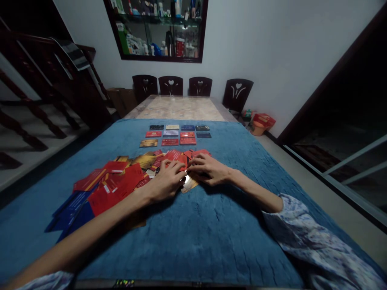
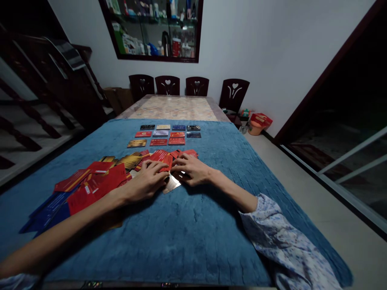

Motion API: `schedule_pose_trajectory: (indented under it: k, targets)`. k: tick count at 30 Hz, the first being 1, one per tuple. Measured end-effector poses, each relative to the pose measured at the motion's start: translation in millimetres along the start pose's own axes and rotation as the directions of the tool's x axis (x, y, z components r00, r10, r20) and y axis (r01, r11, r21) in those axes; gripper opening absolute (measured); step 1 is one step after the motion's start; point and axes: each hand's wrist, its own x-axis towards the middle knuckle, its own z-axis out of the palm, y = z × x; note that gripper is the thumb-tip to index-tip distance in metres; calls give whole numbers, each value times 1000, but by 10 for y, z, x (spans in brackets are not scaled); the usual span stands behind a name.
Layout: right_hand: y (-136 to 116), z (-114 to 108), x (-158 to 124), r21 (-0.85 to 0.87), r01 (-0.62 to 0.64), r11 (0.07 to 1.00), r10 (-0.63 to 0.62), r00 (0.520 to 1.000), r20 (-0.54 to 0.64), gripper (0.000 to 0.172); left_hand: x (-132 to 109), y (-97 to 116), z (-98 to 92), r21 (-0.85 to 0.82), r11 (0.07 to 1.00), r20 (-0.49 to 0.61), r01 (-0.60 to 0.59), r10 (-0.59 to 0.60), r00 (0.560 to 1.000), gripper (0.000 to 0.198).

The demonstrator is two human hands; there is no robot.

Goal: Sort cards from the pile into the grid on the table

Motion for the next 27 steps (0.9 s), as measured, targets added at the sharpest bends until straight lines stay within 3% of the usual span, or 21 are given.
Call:
schedule_pose_trajectory:
  k: [9, 19, 27]
  targets:
    - [-26, 19, -16, -61, -4, 998, 5, 1000, 27, 38, -75, 126, -12, -43, 999, 14, -29, 30, 999, 19]
    - [31, 130, -49, -216, -81, 973, 95, 994, 52, 43, -57, 148, 42, 27, 996, -17, 81, -81, 997, 21]
    - [48, 215, -46, -324, -171, 930, 182, 983, 3, 44, -33, 79, 58, 51, 985, -57, 167, -164, 985, 20]
